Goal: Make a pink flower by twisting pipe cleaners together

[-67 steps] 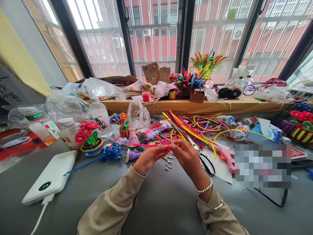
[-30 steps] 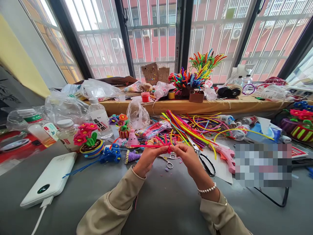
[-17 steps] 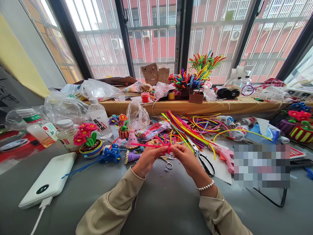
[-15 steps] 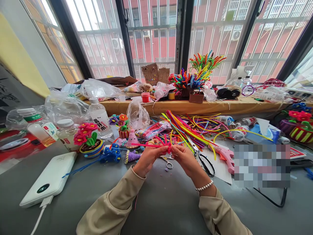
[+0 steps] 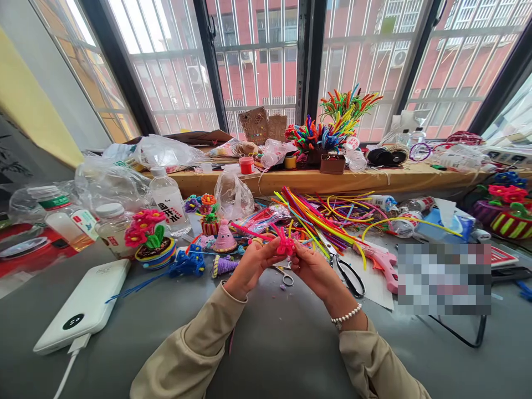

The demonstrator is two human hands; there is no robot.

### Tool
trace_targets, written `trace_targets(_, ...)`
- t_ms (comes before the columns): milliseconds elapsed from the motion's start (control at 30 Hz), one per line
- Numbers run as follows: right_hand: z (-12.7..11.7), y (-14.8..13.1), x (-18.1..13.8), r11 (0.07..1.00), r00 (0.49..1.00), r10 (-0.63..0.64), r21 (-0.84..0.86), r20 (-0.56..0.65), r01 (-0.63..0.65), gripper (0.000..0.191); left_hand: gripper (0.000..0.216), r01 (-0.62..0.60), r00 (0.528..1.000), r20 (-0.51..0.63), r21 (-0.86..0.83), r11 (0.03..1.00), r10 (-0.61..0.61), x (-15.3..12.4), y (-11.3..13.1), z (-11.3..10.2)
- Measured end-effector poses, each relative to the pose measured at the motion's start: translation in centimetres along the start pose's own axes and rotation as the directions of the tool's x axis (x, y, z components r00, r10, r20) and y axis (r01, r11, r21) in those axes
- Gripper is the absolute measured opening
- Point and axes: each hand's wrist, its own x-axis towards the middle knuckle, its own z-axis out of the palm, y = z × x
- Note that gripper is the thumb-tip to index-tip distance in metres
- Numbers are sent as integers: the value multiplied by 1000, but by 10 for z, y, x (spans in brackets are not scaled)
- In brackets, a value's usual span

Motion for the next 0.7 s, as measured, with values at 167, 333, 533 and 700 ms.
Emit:
trace_targets(167,3,-2,-2,990,987,-54,-140,-149,32,30,40,-28,994,-108,15,1000,29,3,-4,-3)
trace_targets(333,11,5,-4,860,936,-305,-473,-175,192,29,45,-94,968,-238,-33,995,84,6,-8,-4)
trace_targets(533,13,7,-7,760,909,-397,-599,-123,251,27,37,-79,985,-158,-31,996,73,4,-7,-2)
trace_targets(700,13,-1,-9,630,877,-480,-703,-21,329,25,33,-105,984,-144,-30,994,100,1,-5,0)
